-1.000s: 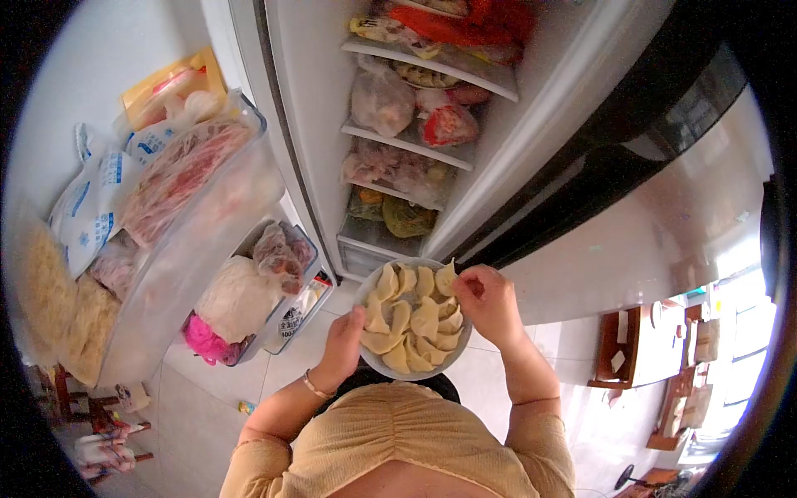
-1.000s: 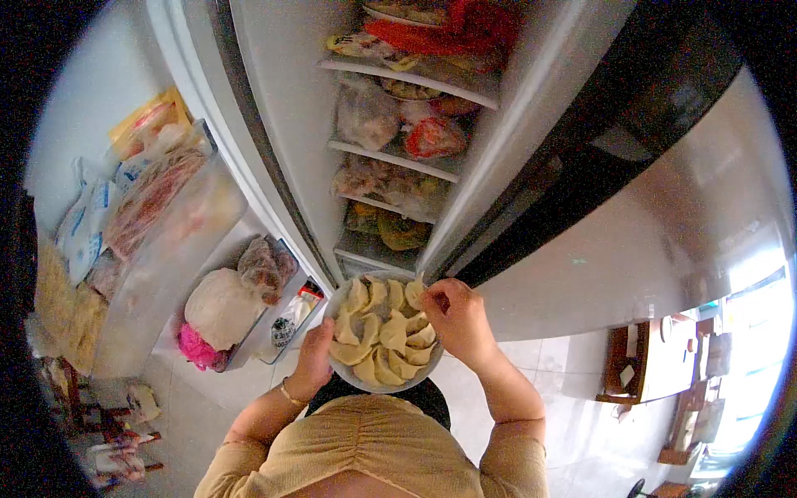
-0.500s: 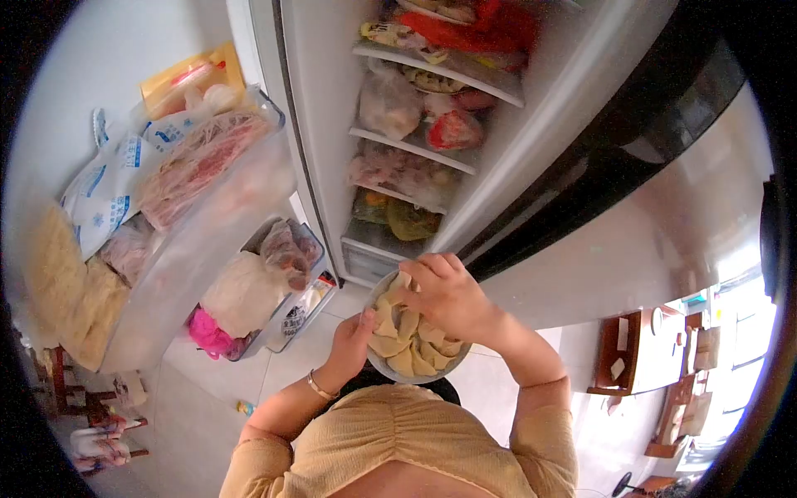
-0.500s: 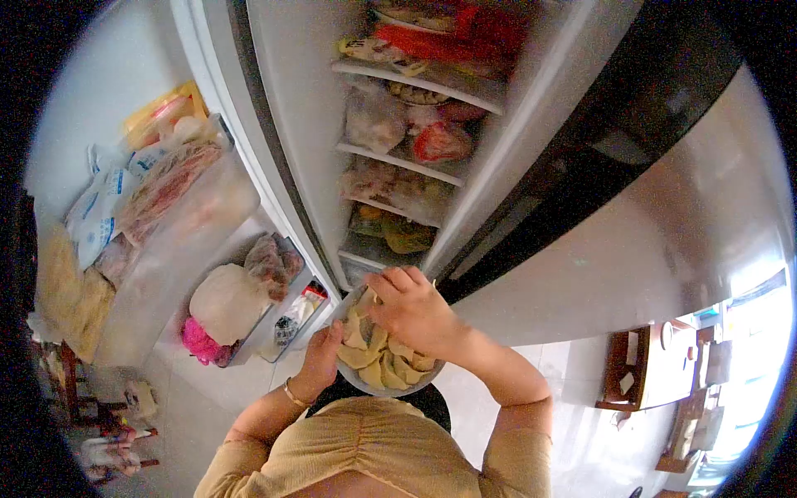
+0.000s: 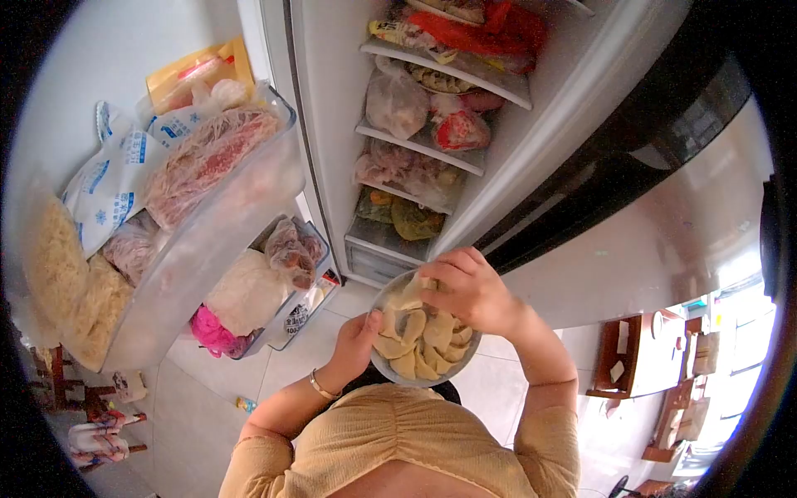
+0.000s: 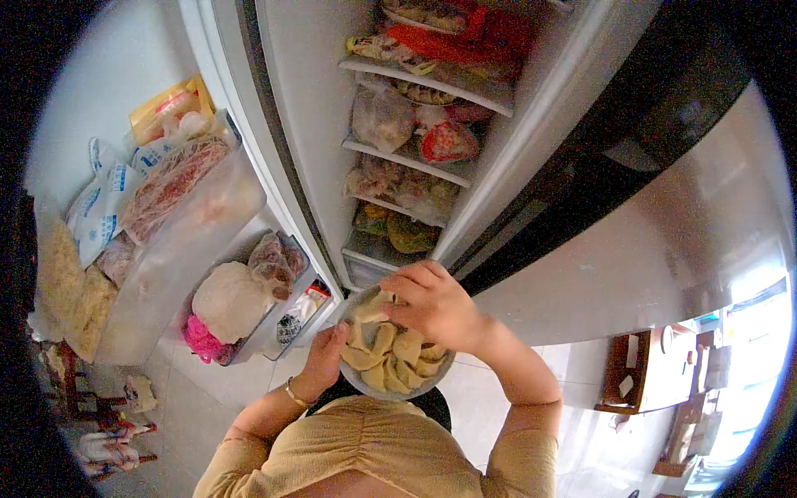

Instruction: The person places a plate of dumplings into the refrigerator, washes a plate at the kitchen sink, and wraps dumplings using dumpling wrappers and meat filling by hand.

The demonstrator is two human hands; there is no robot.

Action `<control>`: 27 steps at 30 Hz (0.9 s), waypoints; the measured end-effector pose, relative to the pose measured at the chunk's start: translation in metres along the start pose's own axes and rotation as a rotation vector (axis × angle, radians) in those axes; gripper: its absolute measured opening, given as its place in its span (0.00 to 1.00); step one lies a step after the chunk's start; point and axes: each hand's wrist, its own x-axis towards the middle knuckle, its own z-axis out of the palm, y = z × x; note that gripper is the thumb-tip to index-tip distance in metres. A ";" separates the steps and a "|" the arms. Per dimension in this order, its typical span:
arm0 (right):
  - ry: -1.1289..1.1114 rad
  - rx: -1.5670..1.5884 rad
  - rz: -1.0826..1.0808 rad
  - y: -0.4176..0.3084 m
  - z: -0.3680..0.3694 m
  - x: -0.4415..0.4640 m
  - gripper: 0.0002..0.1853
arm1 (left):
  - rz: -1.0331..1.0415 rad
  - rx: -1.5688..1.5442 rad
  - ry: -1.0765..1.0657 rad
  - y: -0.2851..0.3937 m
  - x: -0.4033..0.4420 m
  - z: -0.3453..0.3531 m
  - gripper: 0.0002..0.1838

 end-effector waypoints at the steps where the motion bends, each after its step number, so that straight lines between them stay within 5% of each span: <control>1: -0.014 -0.001 -0.014 0.000 -0.001 -0.001 0.14 | -0.005 0.013 -0.004 -0.001 0.000 -0.001 0.27; 9: -0.033 0.029 -0.050 0.001 0.013 -0.003 0.13 | -0.013 -0.002 0.002 -0.006 0.000 0.003 0.28; 15: 0.183 0.501 0.454 -0.009 0.023 -0.001 0.05 | -0.040 0.020 0.013 -0.010 0.001 0.002 0.30; 27: -0.032 0.934 1.211 -0.029 0.017 0.004 0.06 | -0.025 0.061 0.080 -0.023 0.010 0.003 0.32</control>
